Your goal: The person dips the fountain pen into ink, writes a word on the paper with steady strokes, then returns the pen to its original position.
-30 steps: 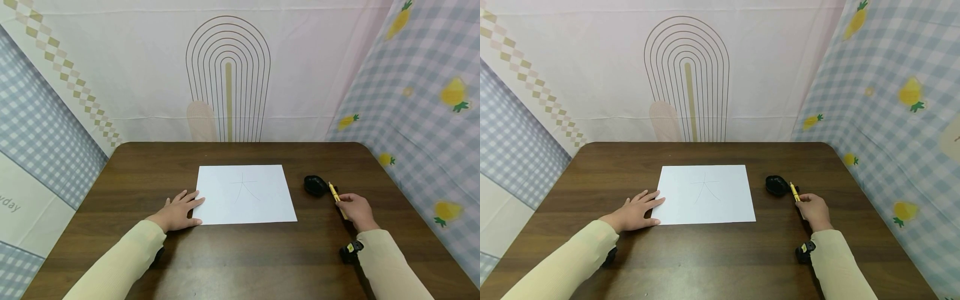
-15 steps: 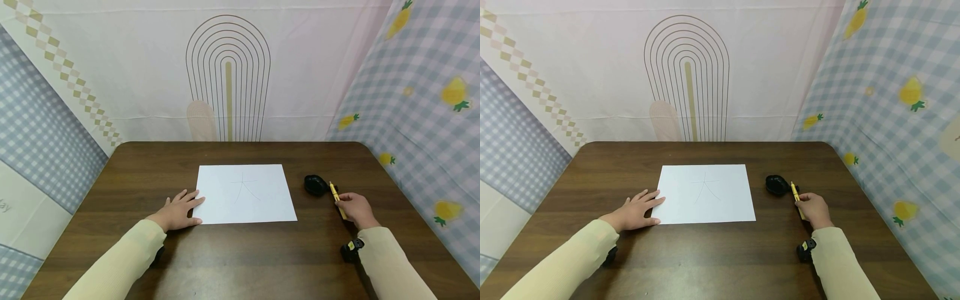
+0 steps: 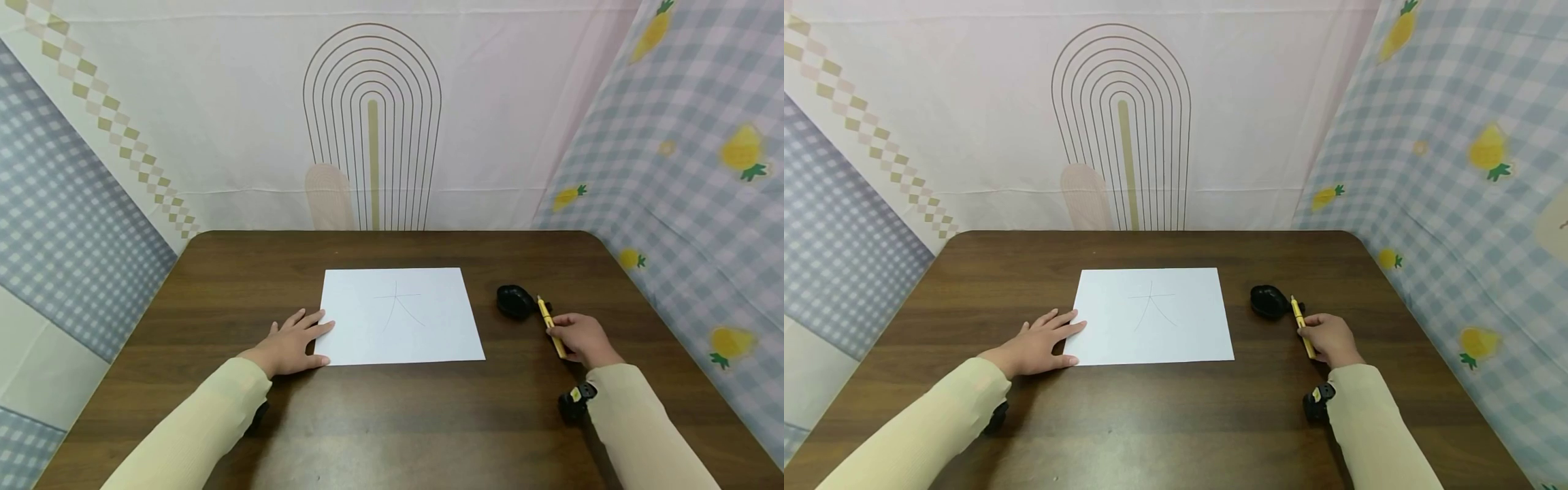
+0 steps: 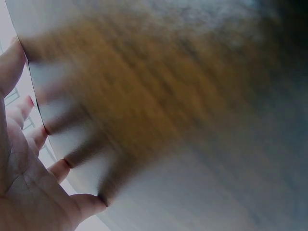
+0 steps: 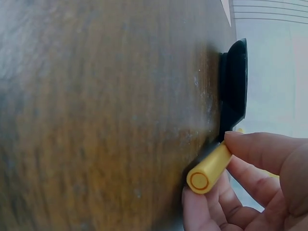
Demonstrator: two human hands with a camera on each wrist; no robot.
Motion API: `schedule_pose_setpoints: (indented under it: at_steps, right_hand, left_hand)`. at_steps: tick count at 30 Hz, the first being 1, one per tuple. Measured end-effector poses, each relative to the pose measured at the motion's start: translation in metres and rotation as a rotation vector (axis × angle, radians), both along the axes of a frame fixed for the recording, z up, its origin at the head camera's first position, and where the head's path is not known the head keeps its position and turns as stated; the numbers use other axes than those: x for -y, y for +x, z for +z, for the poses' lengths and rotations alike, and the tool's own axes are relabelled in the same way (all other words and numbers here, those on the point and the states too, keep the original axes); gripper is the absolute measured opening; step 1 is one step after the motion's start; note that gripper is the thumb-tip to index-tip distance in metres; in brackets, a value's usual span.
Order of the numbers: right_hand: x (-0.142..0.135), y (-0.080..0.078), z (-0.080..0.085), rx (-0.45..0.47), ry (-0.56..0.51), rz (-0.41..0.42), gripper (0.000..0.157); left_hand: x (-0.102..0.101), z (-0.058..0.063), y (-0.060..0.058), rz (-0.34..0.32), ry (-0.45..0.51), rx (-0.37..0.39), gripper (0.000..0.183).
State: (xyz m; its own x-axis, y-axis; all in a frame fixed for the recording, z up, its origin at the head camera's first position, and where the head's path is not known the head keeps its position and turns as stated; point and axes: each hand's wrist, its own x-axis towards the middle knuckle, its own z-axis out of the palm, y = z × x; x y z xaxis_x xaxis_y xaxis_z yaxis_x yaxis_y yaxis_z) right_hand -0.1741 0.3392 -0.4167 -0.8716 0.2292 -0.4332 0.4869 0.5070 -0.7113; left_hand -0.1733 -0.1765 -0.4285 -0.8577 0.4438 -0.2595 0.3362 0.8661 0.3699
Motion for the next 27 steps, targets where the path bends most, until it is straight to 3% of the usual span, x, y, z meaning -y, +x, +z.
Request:
schedule_pose_setpoints:
  at_steps: [27]
  right_hand:
    - [-0.0043,-0.0027,0.0015,0.048,0.02,0.043,0.045]
  left_hand:
    - [-0.0007,0.0004,-0.004,0.024,0.038,0.023,0.072]
